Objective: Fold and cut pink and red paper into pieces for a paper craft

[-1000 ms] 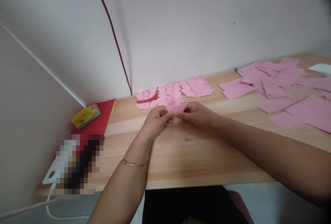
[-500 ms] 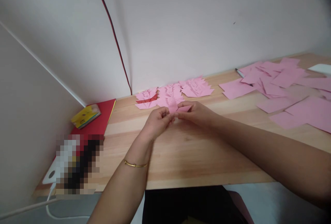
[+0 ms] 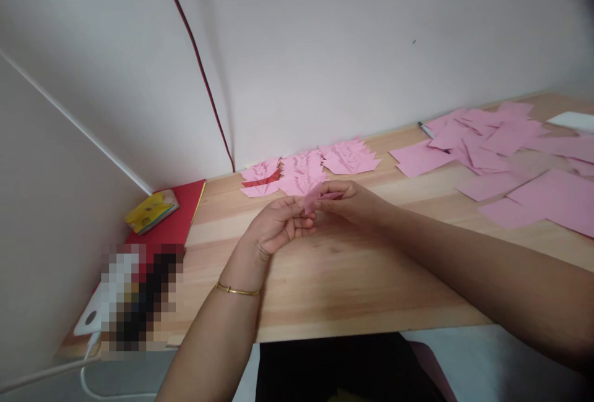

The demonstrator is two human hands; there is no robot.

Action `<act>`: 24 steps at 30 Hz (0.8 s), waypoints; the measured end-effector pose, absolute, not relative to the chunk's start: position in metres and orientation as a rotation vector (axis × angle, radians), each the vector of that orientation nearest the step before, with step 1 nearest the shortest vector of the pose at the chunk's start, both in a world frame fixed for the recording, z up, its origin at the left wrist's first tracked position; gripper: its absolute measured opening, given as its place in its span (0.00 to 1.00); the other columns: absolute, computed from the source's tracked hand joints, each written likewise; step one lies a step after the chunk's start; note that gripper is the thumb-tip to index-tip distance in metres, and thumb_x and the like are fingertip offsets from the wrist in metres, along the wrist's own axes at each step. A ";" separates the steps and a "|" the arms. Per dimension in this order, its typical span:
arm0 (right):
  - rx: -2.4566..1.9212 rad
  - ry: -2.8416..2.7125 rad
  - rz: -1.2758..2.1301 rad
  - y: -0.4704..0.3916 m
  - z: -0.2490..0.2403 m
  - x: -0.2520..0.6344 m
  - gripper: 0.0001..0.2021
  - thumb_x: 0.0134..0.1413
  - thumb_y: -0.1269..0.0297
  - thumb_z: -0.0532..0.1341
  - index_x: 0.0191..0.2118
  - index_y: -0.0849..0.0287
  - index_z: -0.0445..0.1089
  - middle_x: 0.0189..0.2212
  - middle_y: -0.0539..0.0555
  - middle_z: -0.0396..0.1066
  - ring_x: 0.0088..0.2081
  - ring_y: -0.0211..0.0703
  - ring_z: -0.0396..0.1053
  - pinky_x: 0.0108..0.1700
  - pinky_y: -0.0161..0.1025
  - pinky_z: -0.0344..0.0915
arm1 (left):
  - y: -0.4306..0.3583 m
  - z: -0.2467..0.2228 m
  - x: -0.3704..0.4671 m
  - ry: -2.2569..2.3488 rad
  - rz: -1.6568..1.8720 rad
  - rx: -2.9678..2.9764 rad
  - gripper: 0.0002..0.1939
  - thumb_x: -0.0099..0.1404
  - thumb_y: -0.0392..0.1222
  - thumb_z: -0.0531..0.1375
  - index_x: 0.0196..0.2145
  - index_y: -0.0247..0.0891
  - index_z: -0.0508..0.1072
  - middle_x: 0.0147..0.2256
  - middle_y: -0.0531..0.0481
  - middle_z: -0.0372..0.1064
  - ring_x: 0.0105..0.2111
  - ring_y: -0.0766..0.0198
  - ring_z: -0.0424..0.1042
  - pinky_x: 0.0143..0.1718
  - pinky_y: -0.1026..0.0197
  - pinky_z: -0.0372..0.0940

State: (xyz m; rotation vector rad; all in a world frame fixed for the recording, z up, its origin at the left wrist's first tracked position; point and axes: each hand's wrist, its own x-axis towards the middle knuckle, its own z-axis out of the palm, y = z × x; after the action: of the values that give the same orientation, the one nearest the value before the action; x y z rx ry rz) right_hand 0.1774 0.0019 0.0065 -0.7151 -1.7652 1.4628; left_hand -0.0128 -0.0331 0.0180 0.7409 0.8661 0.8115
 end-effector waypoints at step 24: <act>-0.821 -1.826 1.126 0.005 -0.002 0.174 0.10 0.51 0.57 0.61 0.28 0.59 0.71 0.27 0.51 0.68 0.31 0.39 0.65 0.34 0.37 0.62 | -0.032 0.013 0.002 1.129 1.145 1.121 0.09 0.48 0.38 0.68 0.25 0.33 0.73 0.27 0.50 0.72 0.28 0.67 0.71 0.34 0.62 0.66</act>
State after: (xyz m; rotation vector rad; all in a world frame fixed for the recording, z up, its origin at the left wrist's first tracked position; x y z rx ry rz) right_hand 0.1740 0.0052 -0.0016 -0.8208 -1.8262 1.1262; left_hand 0.0020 -0.0315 0.0127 1.1212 1.1288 1.1451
